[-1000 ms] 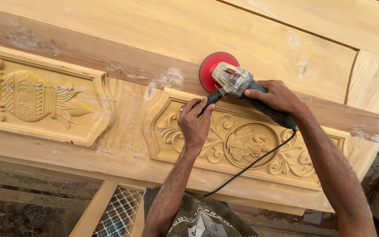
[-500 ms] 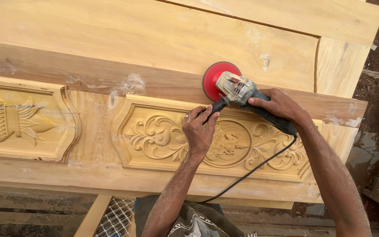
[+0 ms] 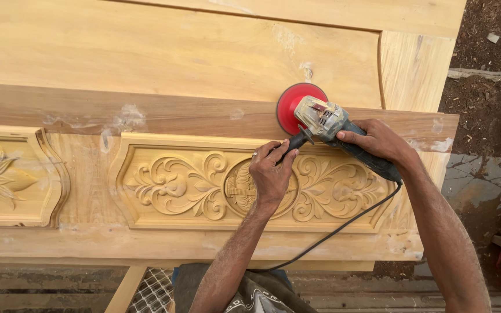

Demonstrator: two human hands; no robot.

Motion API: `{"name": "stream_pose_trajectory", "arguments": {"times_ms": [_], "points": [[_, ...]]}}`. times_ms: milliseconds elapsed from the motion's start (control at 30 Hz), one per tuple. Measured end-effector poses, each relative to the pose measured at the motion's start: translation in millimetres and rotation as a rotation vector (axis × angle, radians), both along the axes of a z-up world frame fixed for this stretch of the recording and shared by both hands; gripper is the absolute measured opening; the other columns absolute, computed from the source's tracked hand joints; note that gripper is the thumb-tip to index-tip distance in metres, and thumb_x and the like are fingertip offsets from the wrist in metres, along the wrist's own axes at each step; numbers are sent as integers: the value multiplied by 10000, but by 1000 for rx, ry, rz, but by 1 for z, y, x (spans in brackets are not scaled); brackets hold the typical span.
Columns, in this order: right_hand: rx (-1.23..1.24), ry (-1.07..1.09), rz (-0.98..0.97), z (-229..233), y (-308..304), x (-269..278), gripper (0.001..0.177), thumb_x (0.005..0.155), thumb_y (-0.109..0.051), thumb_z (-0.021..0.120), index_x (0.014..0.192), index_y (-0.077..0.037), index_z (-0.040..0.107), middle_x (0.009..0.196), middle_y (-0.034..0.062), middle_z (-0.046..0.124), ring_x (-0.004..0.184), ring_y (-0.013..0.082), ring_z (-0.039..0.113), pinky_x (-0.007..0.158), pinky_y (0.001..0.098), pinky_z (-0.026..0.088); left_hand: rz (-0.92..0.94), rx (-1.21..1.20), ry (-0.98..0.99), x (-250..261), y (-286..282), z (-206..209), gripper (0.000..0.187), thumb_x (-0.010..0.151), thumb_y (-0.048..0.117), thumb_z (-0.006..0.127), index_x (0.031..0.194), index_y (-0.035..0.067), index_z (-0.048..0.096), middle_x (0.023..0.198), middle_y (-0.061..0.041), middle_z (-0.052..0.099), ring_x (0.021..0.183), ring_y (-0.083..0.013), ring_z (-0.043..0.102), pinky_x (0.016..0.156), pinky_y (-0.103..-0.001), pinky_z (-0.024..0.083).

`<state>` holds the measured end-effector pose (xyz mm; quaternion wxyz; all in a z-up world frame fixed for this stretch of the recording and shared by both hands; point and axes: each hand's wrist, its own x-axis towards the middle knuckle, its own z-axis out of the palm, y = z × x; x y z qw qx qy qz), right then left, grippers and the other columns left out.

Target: The person uses a red orbital sander to smooth the surface of a large, ornately carved wooden panel. They move the sander systematically across the flat areas and around the raised floral and bird motifs, generating fine wood dust.

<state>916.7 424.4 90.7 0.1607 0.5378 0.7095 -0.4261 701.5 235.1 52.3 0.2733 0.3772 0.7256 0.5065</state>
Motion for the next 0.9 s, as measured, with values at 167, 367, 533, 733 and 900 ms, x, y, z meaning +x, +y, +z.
{"name": "stream_pose_trajectory", "arguments": {"times_ms": [167, 367, 533, 733, 900], "points": [[-14, -32, -101, 2, 13, 43, 717, 817, -665, 653, 1002, 16, 776, 776, 182, 754, 739, 281, 712, 701, 438, 548, -49, 11, 4, 32, 25, 6, 313, 845, 197, 847, 1112, 43, 792, 1037, -121, 734, 955, -261, 681, 811, -399, 536], [41, -5, -147, -4, 29, 113, 701, 842, -628, 650, 1034, 34, 779, 789, 169, 754, 712, 242, 708, 656, 400, 546, -102, 41, 9, 81, 51, 5, 308, 828, 203, 850, 1086, 44, 790, 999, -102, 740, 938, -274, 684, 852, -424, 523], [77, 19, -275, -9, 38, 195, 664, 877, -588, 623, 1011, 47, 767, 759, 150, 740, 655, 209, 681, 607, 375, 539, -140, 67, -14, 145, 86, 2, 301, 825, 200, 835, 1080, 45, 792, 961, -111, 732, 904, -303, 665, 845, -436, 504], [219, 0, -629, 8, -9, 296, 581, 905, -487, 703, 993, 88, 715, 754, 199, 701, 600, 259, 663, 551, 439, 532, -366, 240, 35, 229, 136, 19, 288, 876, 211, 787, 1108, 40, 767, 1023, -164, 727, 975, -308, 684, 959, -479, 503], [356, 195, -808, 59, -123, 305, 412, 813, -248, 840, 1063, 52, 706, 895, 111, 723, 731, 160, 666, 649, 336, 522, -557, 420, 106, 253, 85, 68, 357, 841, 143, 774, 1170, 9, 734, 1118, -229, 693, 1112, -373, 652, 1036, -493, 502]]}}
